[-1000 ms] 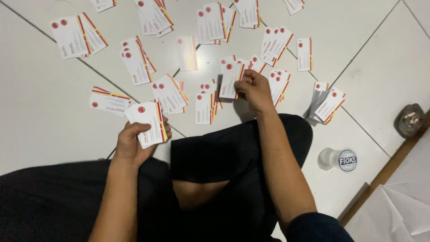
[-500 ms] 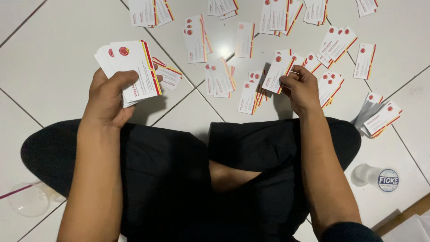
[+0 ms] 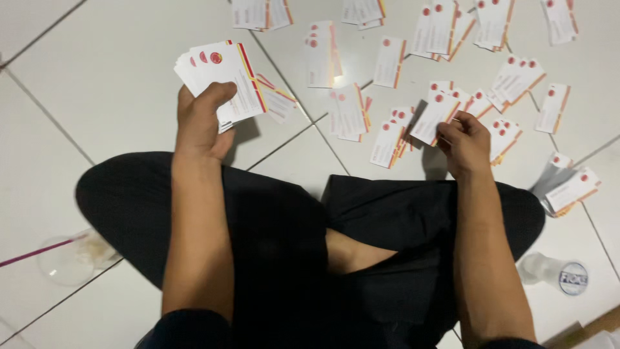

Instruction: The person sits cross-legged on a tiled floor and sorts a large pile of small white cards with red and yellow designs. They repeatedly pick up cards from the floor, hold them in their hands, and place them into a neat stack. The process continues throughout the video as they gather cards from the surrounding area.

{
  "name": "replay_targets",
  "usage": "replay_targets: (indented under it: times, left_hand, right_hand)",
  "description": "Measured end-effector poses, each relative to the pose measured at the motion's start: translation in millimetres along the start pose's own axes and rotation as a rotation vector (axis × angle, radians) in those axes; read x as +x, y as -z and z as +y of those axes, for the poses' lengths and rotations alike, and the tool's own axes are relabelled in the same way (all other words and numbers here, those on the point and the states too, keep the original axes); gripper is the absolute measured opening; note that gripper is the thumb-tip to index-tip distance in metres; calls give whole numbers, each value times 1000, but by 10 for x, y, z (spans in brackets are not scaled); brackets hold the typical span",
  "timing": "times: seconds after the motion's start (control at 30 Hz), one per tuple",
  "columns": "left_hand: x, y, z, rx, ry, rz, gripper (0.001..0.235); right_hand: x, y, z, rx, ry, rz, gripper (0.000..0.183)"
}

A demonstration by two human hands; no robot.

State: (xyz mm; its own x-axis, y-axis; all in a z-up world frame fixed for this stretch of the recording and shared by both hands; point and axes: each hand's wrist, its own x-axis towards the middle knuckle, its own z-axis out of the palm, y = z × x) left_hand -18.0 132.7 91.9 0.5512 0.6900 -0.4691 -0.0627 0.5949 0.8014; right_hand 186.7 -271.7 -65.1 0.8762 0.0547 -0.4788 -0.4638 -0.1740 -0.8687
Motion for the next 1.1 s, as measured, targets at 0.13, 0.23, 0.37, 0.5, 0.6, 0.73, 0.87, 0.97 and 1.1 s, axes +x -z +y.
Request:
replay_targets:
  times: [0.13, 0.23, 0.37, 0.5, 0.6, 0.73, 0.87, 0.97, 1.1]
  left_hand:
    - [124, 200, 33, -106, -10, 124, 43]
    - [235, 210, 15, -220, 62, 282, 39]
    - [81, 86, 185, -117, 151, 318, 42]
    - [11, -25, 240, -78, 233, 312, 43]
    - [234, 155, -37, -134, 143, 232, 36]
    - [209, 23, 173, -43, 303, 350, 43]
    - [414, 97, 27, -128, 231, 357, 48]
    - [456, 27, 111, -120, 232, 282, 47]
    - [481, -82, 257, -124, 321, 221, 45]
  right_hand:
    - [-72, -74, -89, -35, -2, -20, 30]
    - [-228, -269, -353, -11, -122, -20, 25]
    - [-297, -651, -432, 4, -129, -71, 27]
    - [-425, -1470, -754, -27, -118, -181, 30]
    - [-250, -2165, -798, 113, -79, -337, 25]
    - [-148, -2857, -1050, 45, -146, -417, 22]
    - [76, -3419, -1115, -35, -131, -422, 23]
    - [258, -3746, -1150, -75, -56, -440, 23]
    - [308, -3911, -1248, -442, 205, -359, 15]
